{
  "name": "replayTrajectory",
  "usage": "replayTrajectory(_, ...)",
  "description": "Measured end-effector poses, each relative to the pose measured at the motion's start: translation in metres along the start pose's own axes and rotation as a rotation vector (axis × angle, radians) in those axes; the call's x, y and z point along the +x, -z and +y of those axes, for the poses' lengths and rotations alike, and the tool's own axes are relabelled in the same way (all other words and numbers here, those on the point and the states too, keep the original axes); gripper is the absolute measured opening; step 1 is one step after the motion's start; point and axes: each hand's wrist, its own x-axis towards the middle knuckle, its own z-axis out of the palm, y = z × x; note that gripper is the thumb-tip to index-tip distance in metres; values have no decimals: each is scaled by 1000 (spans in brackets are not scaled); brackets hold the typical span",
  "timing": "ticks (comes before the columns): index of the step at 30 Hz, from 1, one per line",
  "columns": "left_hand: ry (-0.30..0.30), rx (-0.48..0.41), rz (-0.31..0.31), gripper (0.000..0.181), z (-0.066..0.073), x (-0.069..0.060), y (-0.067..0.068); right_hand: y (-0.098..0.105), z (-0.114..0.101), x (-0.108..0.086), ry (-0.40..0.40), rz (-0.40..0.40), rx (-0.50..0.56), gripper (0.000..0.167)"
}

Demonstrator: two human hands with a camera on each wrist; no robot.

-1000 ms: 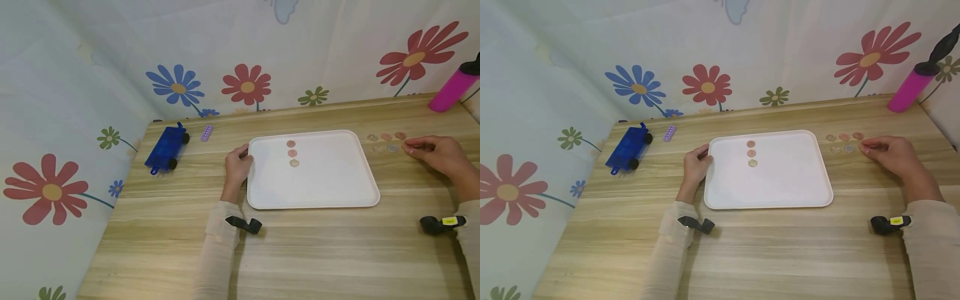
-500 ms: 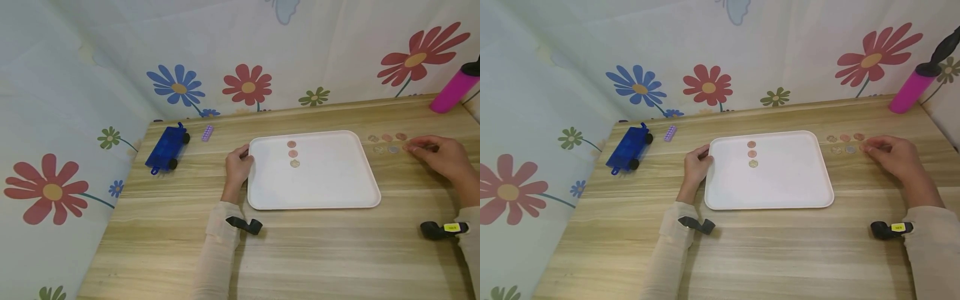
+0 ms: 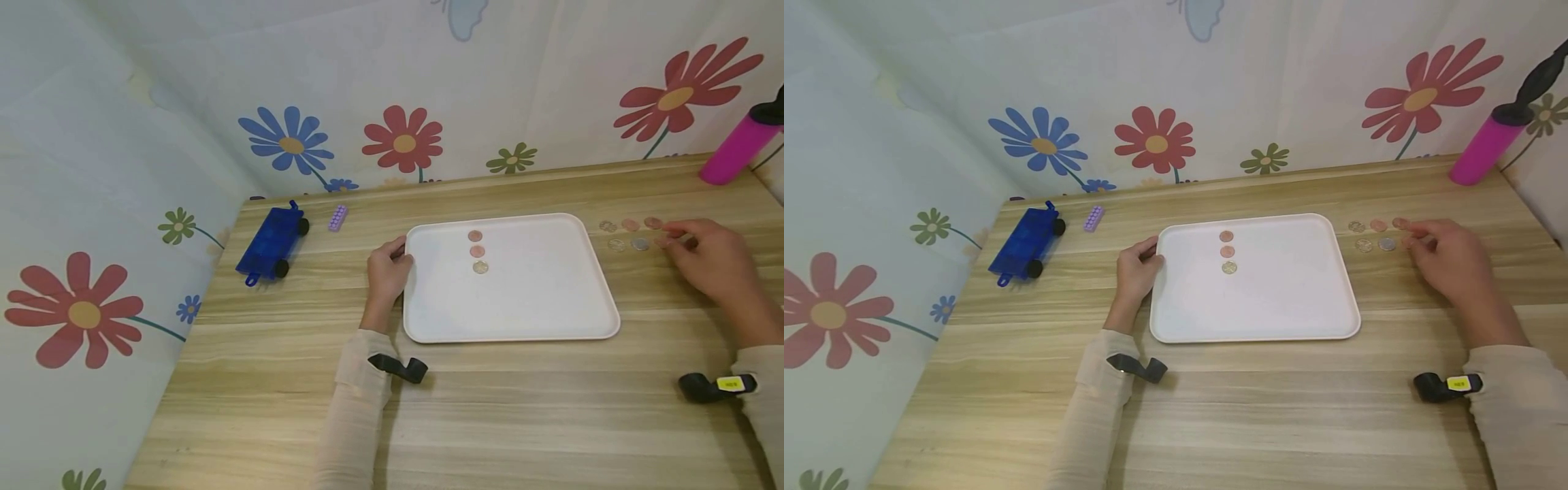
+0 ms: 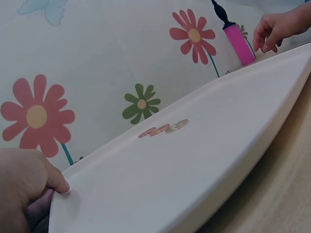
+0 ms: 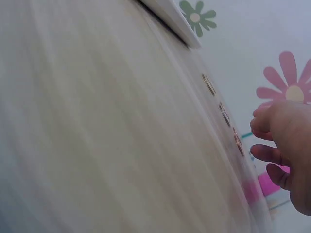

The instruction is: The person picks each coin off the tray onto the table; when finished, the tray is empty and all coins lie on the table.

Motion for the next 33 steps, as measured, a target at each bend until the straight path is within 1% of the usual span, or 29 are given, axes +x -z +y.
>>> replayTrajectory(4, 3, -2, 1, 41, -1, 0, 0, -5, -15, 2, 69, -48, -25, 35)
replayTrajectory(12, 19, -9, -7, 41, 0, 0, -1, -19, -50, 4, 252, -78, -99, 29)
replayTrajectory(16, 15, -7, -2, 40, 0, 0, 0, -26, -70, 7, 287, -117, -131, 29)
replayTrajectory(20, 10, -5, 2, 40, 0, 0, 0, -36, -87, 9, 338, -125, -158, 27)
replayTrajectory(23, 10, -1, 1, 40, -1, 0, 0, -43, -98, 10, 399, -127, -153, 26)
replayTrajectory(27, 14, 5, -1, 40, -1, -1, 0, -52, -112, 11, 459, -151, -146, 24)
replayTrajectory(33, 16, 14, 1, 40, 0, -1, 0, -65, -133, 10, 511, -165, -123, 22)
